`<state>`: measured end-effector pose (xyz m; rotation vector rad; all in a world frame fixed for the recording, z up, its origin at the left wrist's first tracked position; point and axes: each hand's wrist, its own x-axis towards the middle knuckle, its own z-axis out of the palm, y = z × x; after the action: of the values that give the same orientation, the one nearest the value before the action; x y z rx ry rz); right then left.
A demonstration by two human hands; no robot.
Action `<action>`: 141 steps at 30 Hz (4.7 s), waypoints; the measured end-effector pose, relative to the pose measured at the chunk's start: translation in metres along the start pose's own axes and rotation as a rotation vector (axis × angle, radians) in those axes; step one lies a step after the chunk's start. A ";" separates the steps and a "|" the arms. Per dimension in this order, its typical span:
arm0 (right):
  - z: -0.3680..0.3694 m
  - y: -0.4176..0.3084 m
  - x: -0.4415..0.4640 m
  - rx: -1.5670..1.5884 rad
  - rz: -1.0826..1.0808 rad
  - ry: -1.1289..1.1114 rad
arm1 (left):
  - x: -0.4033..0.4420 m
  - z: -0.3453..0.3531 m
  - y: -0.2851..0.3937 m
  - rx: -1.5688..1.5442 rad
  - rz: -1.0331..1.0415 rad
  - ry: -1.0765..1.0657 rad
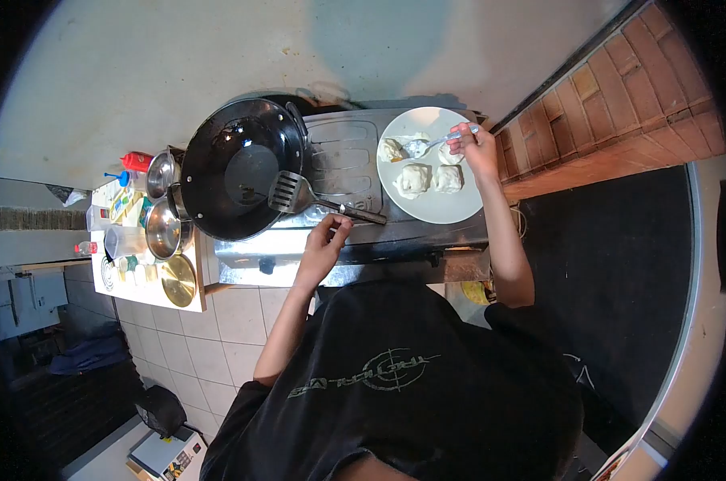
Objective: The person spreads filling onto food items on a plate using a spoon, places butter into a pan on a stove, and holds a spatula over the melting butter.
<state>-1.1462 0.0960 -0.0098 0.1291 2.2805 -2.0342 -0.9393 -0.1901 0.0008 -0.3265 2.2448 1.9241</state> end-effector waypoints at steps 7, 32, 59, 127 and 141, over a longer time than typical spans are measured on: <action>0.012 -0.038 -0.012 -0.022 -0.401 0.001 | -0.010 0.004 -0.007 -0.050 -0.052 -0.043; 0.012 -0.071 0.064 -0.354 -0.424 -0.713 | -0.032 -0.008 -0.023 -0.149 -0.113 0.008; -0.007 0.000 0.035 -0.031 -0.037 -0.243 | 0.052 0.028 0.033 0.270 0.249 0.047; 0.010 -0.024 -0.013 -0.178 -0.262 0.182 | 0.107 0.044 0.041 0.470 0.437 0.050; 0.011 -0.003 -0.023 -0.114 -0.293 0.261 | 0.110 0.047 0.045 0.495 0.353 0.022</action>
<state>-1.1242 0.0847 -0.0049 0.0583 2.7109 -2.1215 -1.0581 -0.1432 0.0070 0.1260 2.8356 1.4108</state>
